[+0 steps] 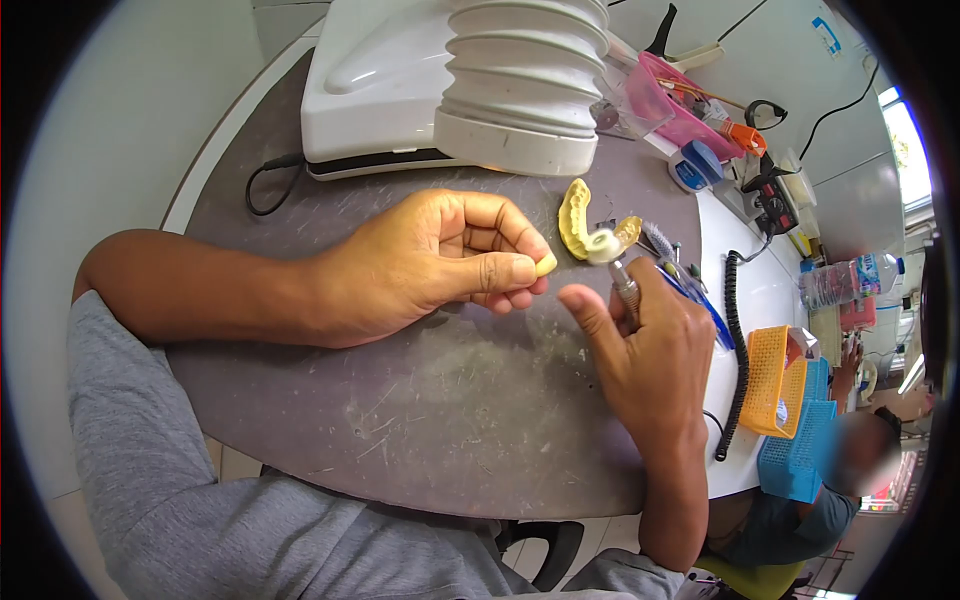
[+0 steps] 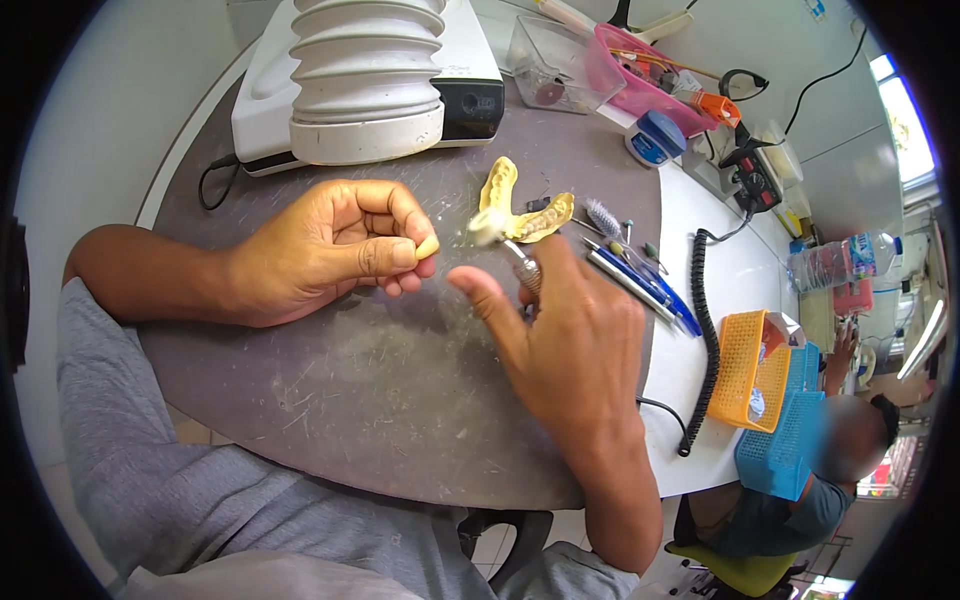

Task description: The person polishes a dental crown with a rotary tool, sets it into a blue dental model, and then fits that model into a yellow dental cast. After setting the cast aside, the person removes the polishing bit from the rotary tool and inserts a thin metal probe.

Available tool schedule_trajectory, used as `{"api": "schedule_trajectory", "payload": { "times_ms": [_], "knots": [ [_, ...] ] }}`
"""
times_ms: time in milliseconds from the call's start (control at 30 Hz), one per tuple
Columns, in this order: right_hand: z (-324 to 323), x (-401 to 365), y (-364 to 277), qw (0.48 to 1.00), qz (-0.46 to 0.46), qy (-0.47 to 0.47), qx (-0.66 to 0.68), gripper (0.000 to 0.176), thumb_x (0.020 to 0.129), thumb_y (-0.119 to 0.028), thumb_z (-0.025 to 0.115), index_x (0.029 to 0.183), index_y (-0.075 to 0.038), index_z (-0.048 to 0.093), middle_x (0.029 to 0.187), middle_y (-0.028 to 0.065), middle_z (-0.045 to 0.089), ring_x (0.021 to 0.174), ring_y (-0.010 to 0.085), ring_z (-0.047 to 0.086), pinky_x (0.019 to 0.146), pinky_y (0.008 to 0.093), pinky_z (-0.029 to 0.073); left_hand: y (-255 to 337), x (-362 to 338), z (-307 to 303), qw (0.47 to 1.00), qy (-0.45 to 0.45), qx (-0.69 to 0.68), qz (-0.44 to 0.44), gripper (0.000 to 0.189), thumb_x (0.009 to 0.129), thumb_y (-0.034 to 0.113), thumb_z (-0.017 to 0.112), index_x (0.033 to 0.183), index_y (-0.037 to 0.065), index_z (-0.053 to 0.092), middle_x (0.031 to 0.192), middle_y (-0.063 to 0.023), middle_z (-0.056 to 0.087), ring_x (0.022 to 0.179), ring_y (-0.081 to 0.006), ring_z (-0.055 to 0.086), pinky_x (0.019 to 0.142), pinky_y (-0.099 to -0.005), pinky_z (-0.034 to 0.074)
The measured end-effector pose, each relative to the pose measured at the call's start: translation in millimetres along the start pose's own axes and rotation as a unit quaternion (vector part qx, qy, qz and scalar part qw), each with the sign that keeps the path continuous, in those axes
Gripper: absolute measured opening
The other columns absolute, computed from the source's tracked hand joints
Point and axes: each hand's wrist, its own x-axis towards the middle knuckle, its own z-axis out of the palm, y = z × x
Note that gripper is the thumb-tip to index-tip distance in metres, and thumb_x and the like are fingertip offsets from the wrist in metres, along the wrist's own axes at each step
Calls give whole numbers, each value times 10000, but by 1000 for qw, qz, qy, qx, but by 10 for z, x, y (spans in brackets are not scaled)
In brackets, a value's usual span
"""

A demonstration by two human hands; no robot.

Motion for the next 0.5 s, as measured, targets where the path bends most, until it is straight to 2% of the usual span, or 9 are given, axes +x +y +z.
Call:
{"api": "schedule_trajectory", "payload": {
  "times_ms": [67, 133, 267, 400, 500],
  "knots": [
    [-2, -1, 19, 999, 31, -10, 13, 436, 852, -431, 707, 799, -32, 540, 578, 101, 566, 505, 288, 591, 490, 398, 437, 17, 3, -6, 1000, 0, 11, 6, 110, 946, 98, 617, 1022, 28, 577, 982, -69, 631, 855, -105, 601, 761, -239, 498],
    [26, -23, 58, 999, 28, -32, -14, 319, 889, -316, 672, 869, -27, 537, 662, 128, 596, 567, 308, 611, 535, 411, 450, 24, -1, -11, 1000, 2, 18, 10, 107, 948, 99, 616, 1018, 31, 573, 986, -72, 632, 857, -106, 605, 761, -239, 499],
    [20, -43, 24, 999, 13, -41, -16, 215, 889, -211, 643, 877, -27, 532, 767, 145, 610, 607, 341, 607, 547, 426, 442, 38, 15, -25, 1000, -4, 4, 1, 119, 950, 111, 615, 1031, 35, 574, 1001, -83, 644, 872, -113, 630, 765, -236, 511],
    [19, -69, 22, 999, -3, -33, -18, 190, 872, -177, 660, 851, -34, 537, 741, 125, 586, 603, 327, 597, 555, 418, 445, 40, 19, -42, 1000, -8, -8, -6, 134, 950, 116, 615, 1049, 34, 576, 1010, -92, 653, 883, -117, 643, 769, -237, 523],
    [4, -80, 14, 999, -15, -28, -27, 187, 839, -162, 696, 835, -42, 553, 752, 97, 563, 661, 290, 594, 576, 392, 452, 47, 34, -44, 1000, -8, -15, -12, 139, 950, 115, 615, 1053, 31, 575, 1009, -98, 649, 888, -124, 642, 775, -243, 526]
  ]
}}
